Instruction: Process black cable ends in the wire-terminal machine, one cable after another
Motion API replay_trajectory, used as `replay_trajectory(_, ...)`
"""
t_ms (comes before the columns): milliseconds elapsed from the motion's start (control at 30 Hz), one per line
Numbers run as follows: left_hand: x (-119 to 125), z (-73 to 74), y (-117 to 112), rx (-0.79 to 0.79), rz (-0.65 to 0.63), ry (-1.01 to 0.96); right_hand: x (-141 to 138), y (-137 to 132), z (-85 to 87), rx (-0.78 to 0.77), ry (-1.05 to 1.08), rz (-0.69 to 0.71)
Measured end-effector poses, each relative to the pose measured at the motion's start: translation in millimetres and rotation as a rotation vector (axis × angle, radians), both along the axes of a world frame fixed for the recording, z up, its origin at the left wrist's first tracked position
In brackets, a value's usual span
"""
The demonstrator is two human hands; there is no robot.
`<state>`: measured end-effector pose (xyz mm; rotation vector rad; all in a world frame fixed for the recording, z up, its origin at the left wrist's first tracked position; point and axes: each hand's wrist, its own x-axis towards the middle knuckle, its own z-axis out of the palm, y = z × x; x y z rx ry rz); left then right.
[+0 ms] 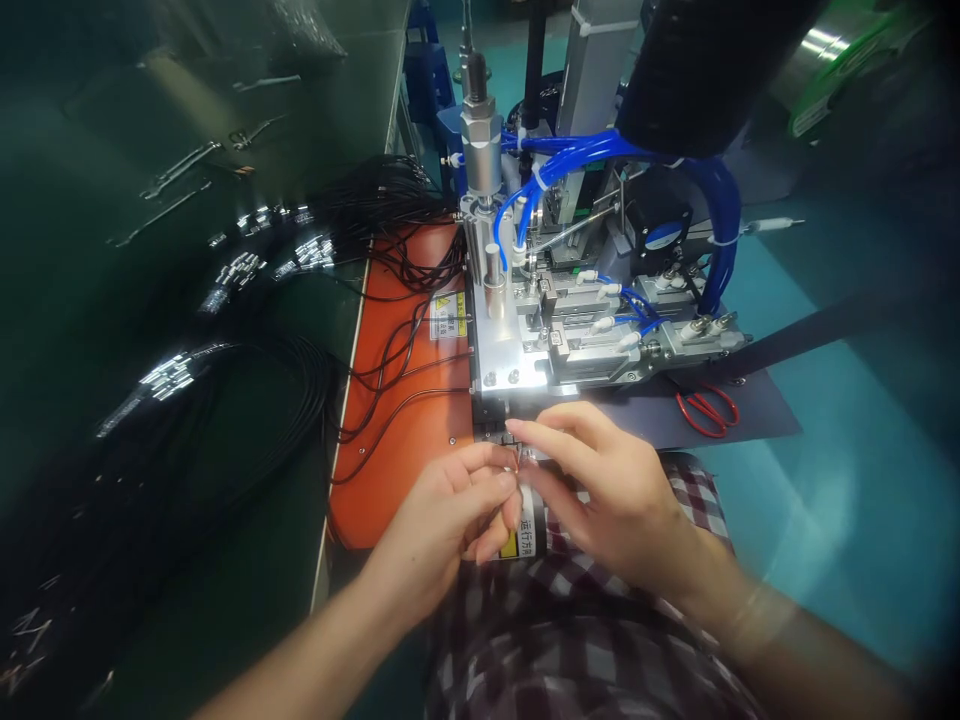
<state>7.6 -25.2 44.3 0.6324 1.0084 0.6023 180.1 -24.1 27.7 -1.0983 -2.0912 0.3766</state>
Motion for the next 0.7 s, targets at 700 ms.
replay_trajectory(700, -4.0, -8.3, 4.7, -0.029, -0.016, -0.063, 3.4, 2.0, -3.7, 0.147, -0.130, 0.029)
